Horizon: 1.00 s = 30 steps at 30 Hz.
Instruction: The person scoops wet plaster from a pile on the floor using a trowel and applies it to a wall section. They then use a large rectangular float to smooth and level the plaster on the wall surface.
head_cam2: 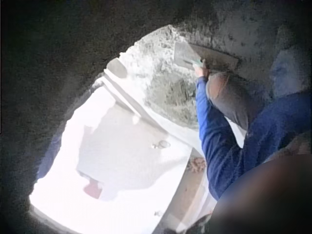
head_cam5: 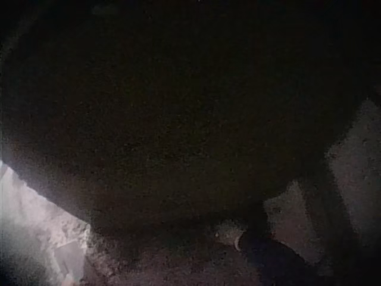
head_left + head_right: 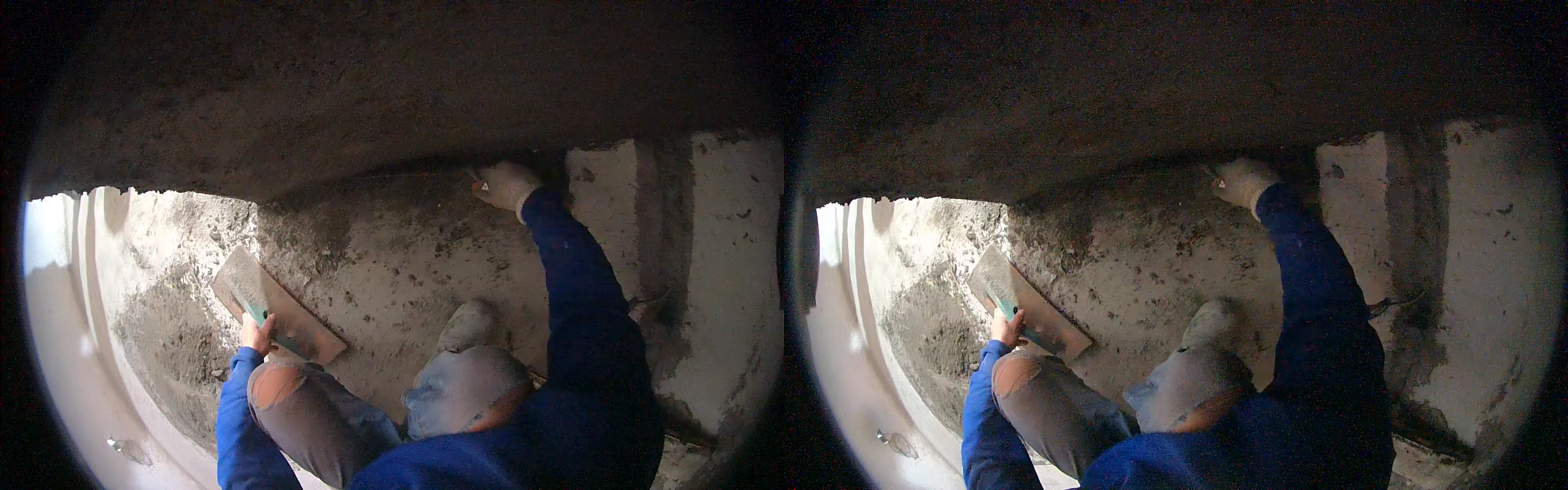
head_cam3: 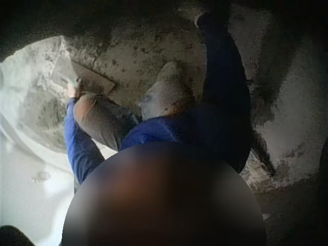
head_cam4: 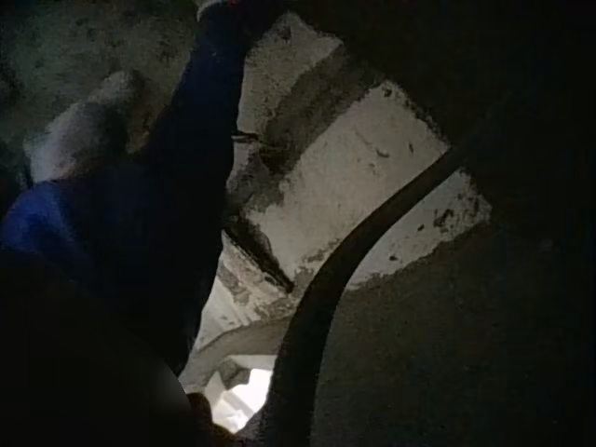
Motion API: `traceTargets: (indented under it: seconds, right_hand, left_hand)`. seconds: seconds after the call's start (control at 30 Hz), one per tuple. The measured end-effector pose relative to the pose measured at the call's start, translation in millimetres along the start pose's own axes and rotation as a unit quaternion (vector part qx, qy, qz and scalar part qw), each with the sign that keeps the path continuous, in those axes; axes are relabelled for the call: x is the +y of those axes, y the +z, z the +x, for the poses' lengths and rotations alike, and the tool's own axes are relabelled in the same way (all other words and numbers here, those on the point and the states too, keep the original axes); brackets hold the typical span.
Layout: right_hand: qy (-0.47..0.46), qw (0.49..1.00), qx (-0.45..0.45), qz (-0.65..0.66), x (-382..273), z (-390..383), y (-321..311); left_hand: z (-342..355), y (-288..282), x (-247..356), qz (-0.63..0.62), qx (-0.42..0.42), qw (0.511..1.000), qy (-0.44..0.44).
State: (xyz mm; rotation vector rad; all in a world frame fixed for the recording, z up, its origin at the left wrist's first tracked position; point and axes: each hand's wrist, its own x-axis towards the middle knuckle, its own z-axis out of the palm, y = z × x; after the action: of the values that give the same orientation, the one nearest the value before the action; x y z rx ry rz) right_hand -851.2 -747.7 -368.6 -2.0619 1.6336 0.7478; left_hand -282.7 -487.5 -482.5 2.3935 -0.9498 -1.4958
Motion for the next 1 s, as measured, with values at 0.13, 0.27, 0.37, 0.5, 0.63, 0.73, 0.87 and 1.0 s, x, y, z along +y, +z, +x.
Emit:
traceTargets:
  seconds: [0.13,0.27,0.37,0.5,0.63,0.73,0.87,1.0]
  right_hand:
    - [-0.053,0.996,0.068,0.014,20.9,-20.9,3.6]
    - [0.01,0.999,0.03,-0.023,48.1,-24.1,-9.7]
    - [0.012,0.999,-0.015,-0.041,39.3,-3.0,-3.2]
    - [-0.061,0.997,0.053,0.01,30.9,3.2,7.3]
    - [-0.092,0.993,0.072,-0.004,53.2,-17.0,-8.6]
    - [-0.042,0.999,0.012,-0.001,46.9,-10.1,-14.7]
    - [-0.011,1.0,0.008,-0.028,9.9,12.7,1.7]
    - [-0.061,0.996,0.051,0.035,13.6,-7.6,1.8]
  left_hand:
    - [4.5,5.3,-7.8,-0.048,-0.001,0.998,-0.031]
    - [2.1,7.6,-2.8,0.001,0.029,1.0,0.008]
    - [-4.7,6.0,7.3,-0.004,0.011,1.0,0.016]
    - [-9.5,4.7,14.2,-0.019,0.02,0.999,0.021]
    - [-8.4,6.6,13.2,-0.002,0.02,1.0,0.02]
    - [-7.5,5.3,16.1,0.092,0.021,0.992,0.083]
    - [-9.9,3.4,17.3,0.001,-0.003,1.0,0.01]
    - [-4.6,7.6,5.7,0.005,0.056,0.998,0.032]
